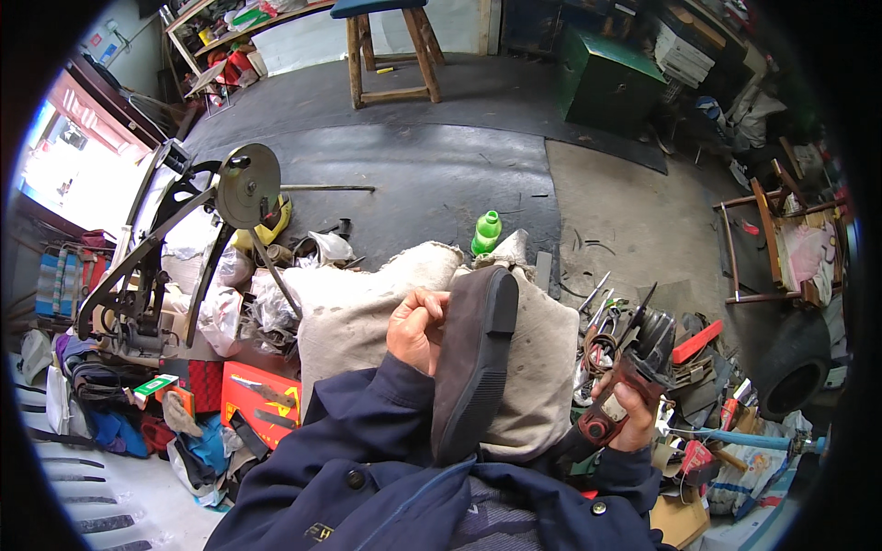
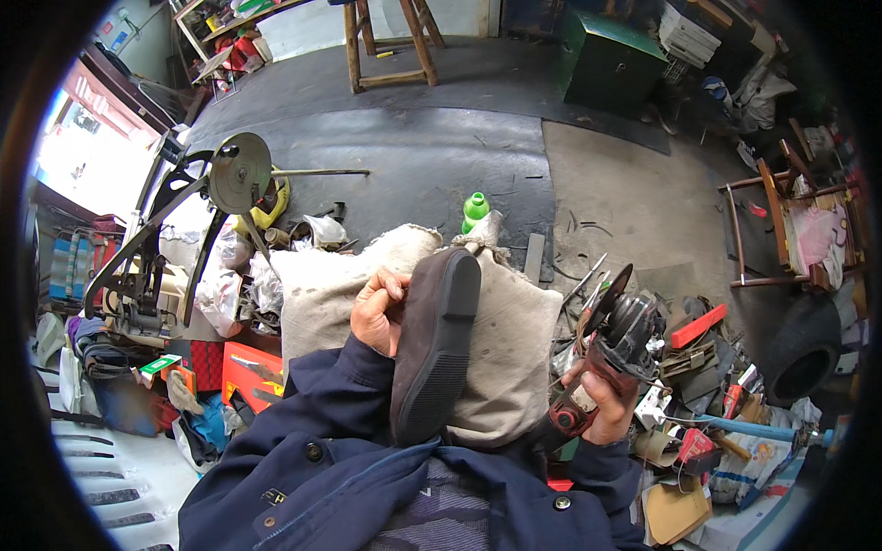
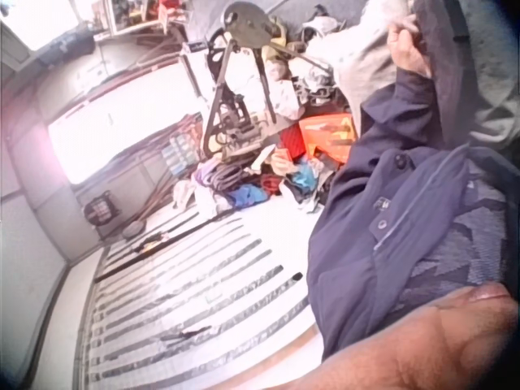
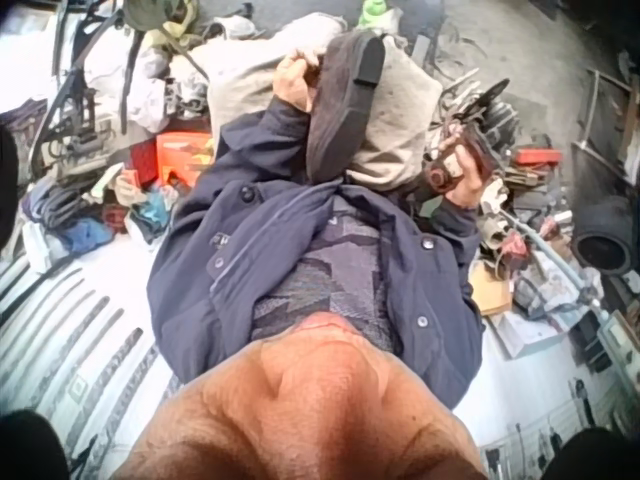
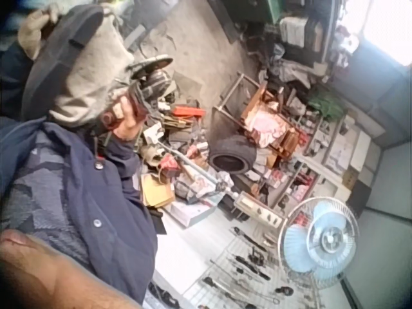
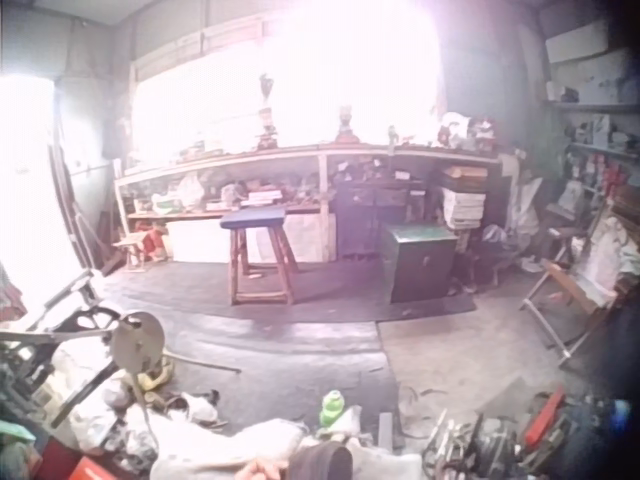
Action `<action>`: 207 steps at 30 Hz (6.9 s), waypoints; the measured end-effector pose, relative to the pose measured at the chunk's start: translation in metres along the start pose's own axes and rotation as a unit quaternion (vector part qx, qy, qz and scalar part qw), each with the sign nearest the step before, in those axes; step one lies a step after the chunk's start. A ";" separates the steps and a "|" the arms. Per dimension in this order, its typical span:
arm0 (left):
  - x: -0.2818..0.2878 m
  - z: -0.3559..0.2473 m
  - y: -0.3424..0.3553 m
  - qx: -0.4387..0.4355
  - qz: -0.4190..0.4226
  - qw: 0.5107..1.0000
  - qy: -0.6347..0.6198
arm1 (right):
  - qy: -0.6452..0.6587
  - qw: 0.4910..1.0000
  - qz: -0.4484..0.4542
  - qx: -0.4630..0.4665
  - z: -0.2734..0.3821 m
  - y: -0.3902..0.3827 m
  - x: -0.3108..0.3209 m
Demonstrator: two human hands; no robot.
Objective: The person holds a dark shoe in the left hand and uses a handheld angle grinder with a sanding disc in the right hand to grind the shoe's sole. The person repeatedly moves the grinder along the sole surface, rotating the shoe to access different areas.
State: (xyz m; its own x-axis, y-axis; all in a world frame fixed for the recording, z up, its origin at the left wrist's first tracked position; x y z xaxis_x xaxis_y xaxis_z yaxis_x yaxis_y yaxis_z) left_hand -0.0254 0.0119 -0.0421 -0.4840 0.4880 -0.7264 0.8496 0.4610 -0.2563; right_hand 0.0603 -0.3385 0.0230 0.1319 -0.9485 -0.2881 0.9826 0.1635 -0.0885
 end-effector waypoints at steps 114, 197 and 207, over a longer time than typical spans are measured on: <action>-0.020 -0.227 -0.035 -0.218 0.130 0.965 0.059 | -0.251 0.954 0.163 -0.026 0.015 0.020 0.022; -0.057 0.010 0.013 0.161 0.166 0.959 0.163 | -0.181 0.983 0.036 0.019 -0.001 -0.027 0.043; -0.073 0.008 0.024 0.207 0.150 0.958 0.129 | -0.198 0.977 0.073 0.014 -0.003 -0.002 0.035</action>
State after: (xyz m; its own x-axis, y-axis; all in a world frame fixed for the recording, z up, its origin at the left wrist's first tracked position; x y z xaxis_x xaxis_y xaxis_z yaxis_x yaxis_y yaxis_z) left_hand 0.0315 -0.0186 -0.0006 -0.1952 0.7439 -0.6391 0.9432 -0.0363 -0.3302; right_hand 0.0625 -0.3713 0.0107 0.3066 -0.9469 0.0964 0.9517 0.3034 -0.0464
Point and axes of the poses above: each hand's wrist, its own y-axis towards the middle knuckle, its own x-axis out of the back of the hand, z = x × y, the point moved 6 cm from there along y, towards the middle knuckle, and after that the axes turned 7 degrees about x, right-handed, at the moved point
